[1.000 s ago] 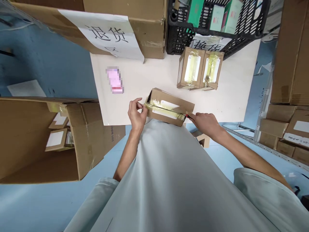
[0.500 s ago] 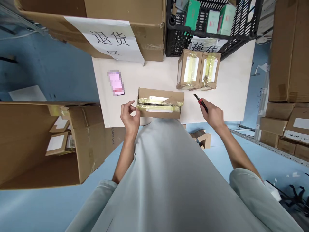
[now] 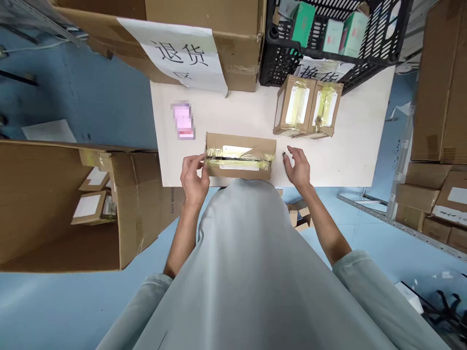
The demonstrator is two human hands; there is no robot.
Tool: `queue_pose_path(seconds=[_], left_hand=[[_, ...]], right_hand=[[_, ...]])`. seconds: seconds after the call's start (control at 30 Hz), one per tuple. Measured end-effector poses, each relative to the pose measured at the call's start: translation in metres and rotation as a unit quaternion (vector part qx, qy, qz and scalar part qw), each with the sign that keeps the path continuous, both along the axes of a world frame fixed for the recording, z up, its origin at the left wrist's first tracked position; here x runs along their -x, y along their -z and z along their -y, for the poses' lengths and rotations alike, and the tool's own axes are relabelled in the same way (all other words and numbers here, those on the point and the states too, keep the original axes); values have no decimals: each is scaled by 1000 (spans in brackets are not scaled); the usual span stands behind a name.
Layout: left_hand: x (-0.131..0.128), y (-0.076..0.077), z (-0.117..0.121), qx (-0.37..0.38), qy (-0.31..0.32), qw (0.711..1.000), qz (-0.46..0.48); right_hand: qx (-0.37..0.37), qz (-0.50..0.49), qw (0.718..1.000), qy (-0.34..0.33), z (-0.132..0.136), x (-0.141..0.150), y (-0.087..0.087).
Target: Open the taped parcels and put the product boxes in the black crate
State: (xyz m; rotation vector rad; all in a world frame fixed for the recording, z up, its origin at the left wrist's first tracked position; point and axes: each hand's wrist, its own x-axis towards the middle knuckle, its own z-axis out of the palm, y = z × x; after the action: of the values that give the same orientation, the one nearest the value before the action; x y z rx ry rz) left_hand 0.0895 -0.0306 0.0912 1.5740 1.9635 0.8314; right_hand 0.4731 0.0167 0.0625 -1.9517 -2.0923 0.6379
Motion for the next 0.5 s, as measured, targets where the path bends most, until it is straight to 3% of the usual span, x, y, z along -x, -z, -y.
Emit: queue_pose_path(seconds=[0.1, 0.2, 0.33, 0.5], left_hand=[[5, -6, -6, 43, 105, 993, -46], [7, -8, -14, 79, 178, 977, -81], [9, -11, -21, 92, 205, 969, -106], [10, -16, -17, 71, 206, 972, -91]], right_hand=[[-66, -90, 990, -87, -22, 26, -26], [-19, -77, 975, -205, -46, 51, -39], [46, -8, 953, -300, -71, 68, -42], [77, 46, 931, -354, -89, 67, -51]])
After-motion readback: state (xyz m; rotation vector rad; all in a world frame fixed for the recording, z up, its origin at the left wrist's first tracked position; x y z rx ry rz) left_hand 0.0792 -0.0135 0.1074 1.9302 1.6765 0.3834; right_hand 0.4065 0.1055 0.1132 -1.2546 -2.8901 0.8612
